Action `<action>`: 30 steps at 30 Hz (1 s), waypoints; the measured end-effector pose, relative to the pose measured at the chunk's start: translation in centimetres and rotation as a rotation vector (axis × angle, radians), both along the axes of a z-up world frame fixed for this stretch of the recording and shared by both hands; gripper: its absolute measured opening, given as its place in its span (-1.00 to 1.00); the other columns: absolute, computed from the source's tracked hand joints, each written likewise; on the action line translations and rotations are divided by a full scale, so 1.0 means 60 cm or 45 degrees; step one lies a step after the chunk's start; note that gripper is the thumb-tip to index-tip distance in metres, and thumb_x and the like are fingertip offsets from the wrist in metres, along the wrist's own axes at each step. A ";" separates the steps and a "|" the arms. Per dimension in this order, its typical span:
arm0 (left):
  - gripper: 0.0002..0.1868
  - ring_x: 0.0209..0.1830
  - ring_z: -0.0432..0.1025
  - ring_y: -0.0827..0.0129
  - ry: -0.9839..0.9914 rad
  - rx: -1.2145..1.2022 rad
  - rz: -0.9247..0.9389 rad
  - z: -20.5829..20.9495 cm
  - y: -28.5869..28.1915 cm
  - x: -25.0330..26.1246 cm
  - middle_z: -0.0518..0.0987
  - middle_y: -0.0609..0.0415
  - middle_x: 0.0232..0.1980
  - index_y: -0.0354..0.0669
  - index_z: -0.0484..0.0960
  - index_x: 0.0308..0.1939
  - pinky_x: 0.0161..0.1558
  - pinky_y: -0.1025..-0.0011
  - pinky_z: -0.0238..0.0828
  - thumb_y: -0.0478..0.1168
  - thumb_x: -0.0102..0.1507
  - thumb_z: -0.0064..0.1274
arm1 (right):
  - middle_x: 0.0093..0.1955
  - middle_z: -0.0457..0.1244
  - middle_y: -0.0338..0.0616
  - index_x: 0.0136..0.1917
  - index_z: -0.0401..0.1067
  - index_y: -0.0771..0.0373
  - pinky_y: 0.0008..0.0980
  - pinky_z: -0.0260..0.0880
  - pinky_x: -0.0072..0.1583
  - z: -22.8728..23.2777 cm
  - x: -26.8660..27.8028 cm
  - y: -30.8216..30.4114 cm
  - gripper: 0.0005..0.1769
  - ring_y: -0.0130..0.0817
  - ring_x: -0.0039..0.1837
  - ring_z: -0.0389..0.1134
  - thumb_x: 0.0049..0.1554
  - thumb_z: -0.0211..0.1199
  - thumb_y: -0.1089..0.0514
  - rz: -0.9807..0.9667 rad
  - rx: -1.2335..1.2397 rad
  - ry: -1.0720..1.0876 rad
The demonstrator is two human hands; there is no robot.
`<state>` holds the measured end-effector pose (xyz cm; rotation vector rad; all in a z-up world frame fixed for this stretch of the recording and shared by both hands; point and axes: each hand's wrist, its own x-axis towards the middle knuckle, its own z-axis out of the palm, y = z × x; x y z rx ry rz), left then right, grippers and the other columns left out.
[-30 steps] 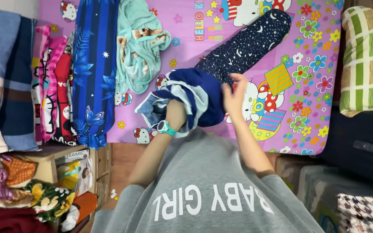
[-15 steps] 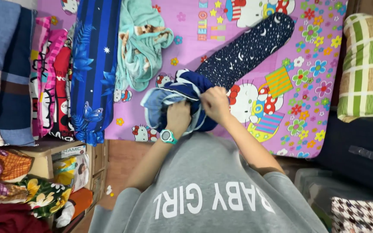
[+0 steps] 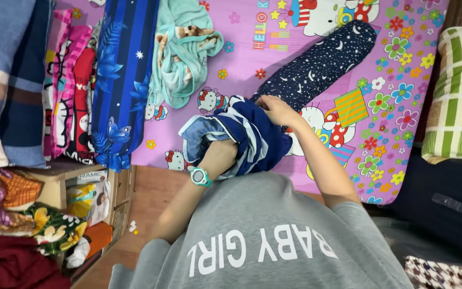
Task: The person rolls a blue and white striped duvet cover around a long cylindrical pillow on a Hello Kitty bedsheet. They then place the rolled bundle aside and pick up a blue butterfly-patterned pillowcase and a striped pillow, handling them briefly.
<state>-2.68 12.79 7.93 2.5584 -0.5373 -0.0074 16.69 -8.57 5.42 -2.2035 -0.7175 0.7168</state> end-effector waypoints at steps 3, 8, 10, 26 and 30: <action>-0.88 -0.32 0.54 0.01 0.043 0.070 -0.005 0.015 0.002 0.004 0.59 -0.16 -0.27 -0.33 0.65 -0.44 -0.28 0.20 0.49 -0.34 -0.02 0.13 | -0.09 0.36 -0.04 0.13 0.42 0.25 -0.26 0.39 0.02 0.049 -0.019 -0.003 -0.69 -0.15 -0.03 0.41 0.25 0.13 0.01 0.041 0.055 0.100; -0.87 -0.29 0.55 0.04 -0.066 0.139 0.032 0.023 -0.002 0.005 0.61 -0.15 -0.31 -0.31 0.67 -0.43 -0.22 0.22 0.49 -0.33 -0.03 0.12 | -0.30 0.20 -0.13 0.03 0.47 0.32 -0.29 0.32 -0.08 0.106 -0.043 -0.022 -0.66 -0.30 -0.17 0.21 0.35 0.12 -0.02 0.122 -0.032 0.346; -0.88 -0.28 0.56 0.07 -0.104 0.205 0.017 0.023 -0.002 0.003 0.61 -0.14 -0.31 -0.30 0.68 -0.42 -0.20 0.24 0.49 -0.33 0.00 0.10 | -0.26 0.12 -0.25 0.04 0.42 0.34 -0.29 0.20 -0.14 0.108 -0.053 -0.032 -0.65 -0.38 -0.17 0.13 0.40 0.12 -0.03 -0.015 0.029 0.637; -0.69 0.03 0.50 0.02 -0.275 0.304 -0.103 0.062 -0.021 0.011 0.62 -0.19 -0.06 -0.38 0.72 -0.20 0.13 0.19 0.40 -0.30 0.03 0.05 | -0.41 0.12 -0.31 0.32 0.36 0.15 -0.46 0.03 -0.43 -0.002 -0.034 -0.135 -0.60 -0.54 -0.44 0.11 0.30 -0.08 0.03 -0.077 -0.055 1.212; -0.74 -0.03 0.53 0.04 -0.261 0.365 -0.134 0.054 -0.013 0.010 0.62 -0.18 -0.10 -0.35 0.72 -0.28 0.09 0.20 0.45 -0.30 0.01 0.06 | -0.14 0.29 -0.27 0.20 0.52 0.44 -0.51 0.28 -0.09 0.014 -0.031 -0.100 -0.65 -0.60 -0.14 0.23 0.34 0.06 0.17 0.304 0.056 0.966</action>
